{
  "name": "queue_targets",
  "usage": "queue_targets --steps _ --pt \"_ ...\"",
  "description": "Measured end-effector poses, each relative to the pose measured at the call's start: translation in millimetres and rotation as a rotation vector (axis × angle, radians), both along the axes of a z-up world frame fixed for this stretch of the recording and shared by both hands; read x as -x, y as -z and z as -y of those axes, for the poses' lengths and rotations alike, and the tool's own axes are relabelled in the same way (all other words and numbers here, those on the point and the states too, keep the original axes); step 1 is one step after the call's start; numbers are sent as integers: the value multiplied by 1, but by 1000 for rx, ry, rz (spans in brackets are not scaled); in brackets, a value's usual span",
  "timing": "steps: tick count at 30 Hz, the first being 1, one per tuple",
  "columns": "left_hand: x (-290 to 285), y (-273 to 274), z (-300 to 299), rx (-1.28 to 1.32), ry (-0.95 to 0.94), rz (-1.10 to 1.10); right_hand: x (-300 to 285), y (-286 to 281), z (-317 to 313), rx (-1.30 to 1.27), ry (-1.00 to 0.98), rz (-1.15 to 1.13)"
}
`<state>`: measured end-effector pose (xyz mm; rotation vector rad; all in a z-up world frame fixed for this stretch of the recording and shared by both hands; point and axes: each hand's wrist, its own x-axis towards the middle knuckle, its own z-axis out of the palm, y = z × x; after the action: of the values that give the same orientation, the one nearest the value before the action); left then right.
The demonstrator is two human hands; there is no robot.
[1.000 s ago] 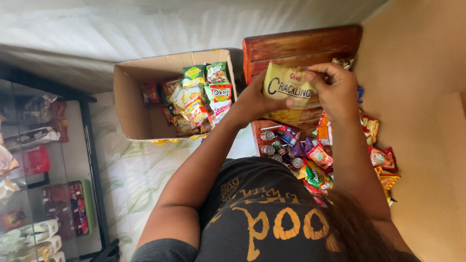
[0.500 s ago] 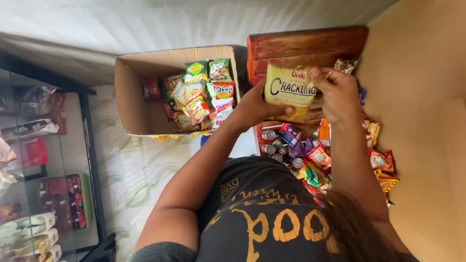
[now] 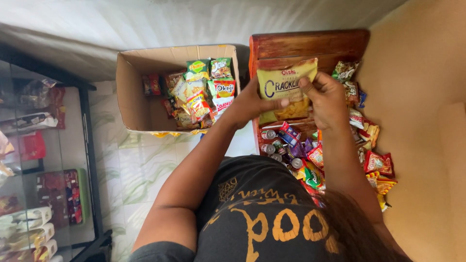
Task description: The person is sorting different types of snacks and canned drinks from a cardboard box onto a wooden surface.
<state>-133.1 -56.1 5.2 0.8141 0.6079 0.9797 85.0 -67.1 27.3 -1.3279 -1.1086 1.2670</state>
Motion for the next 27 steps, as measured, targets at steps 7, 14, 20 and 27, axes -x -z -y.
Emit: queue_targets --steps 7,14,20,27 --pt "25 -16 -14 86 -101 -215 24 -26 8 107 -63 -181" --pt "16 -19 -11 172 -113 -152 12 -1 5 -29 10 -113" --pt "9 7 -20 276 -175 158 27 -10 -2 -10 66 -127" --pt "8 12 -16 102 -363 -67 33 1 -5 -83 14 -22"
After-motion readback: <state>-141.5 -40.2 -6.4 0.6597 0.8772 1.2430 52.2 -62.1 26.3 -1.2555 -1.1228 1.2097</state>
